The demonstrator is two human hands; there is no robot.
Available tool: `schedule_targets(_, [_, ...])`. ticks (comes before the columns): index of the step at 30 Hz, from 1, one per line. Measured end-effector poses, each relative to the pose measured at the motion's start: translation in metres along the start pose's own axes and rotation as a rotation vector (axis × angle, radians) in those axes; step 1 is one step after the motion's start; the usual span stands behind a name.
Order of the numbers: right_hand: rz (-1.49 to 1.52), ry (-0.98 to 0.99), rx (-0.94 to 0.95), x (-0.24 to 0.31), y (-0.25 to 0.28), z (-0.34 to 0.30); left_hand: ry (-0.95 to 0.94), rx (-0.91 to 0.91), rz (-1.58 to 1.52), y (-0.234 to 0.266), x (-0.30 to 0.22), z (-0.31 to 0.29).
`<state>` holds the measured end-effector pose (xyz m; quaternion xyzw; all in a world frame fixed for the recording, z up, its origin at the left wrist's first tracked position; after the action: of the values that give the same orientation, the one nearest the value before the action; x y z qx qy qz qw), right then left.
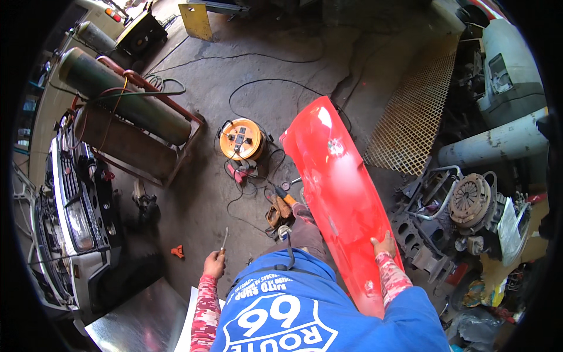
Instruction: The person uses a scraper to remove paint and residue from a red car fender. They scrape multiple areas, occasionally wiping the surface with a cloth, and reposition the fender to access different sections.
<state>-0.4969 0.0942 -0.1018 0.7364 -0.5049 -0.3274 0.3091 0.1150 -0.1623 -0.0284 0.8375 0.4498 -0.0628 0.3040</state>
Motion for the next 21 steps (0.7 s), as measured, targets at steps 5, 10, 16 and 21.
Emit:
schedule_targets(5, [0.065, -0.016, 0.012, 0.002, 0.000, 0.004, -0.087, 0.025, 0.100, -0.022, -0.110, 0.013])
schedule_targets(10, [0.007, -0.033, 0.048, 0.038, 0.026, 0.012, -0.254, 0.111, 0.054, -0.040, -0.171, 0.027])
schedule_targets(16, [0.166, 0.323, -0.423, 0.170, 0.053, -0.027, -0.275, 0.403, 0.145, -0.066, -0.218, 0.080])
schedule_targets(21, [0.840, 0.473, -0.069, 0.316, 0.018, -0.065, -0.632, 0.476, 0.429, -0.117, -0.275, 0.116])
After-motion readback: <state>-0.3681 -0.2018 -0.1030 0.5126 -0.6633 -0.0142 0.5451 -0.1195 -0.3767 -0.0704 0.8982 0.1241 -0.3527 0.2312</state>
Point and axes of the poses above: each hand's wrist, its own z-axis towards the middle knuckle, its own y-axis out of the back of the hand, x = y × z, the point moved 4 cm from there along z, towards the middle knuckle, and after that the axes turned 2 degrees about -z, right-handed, at the moved point
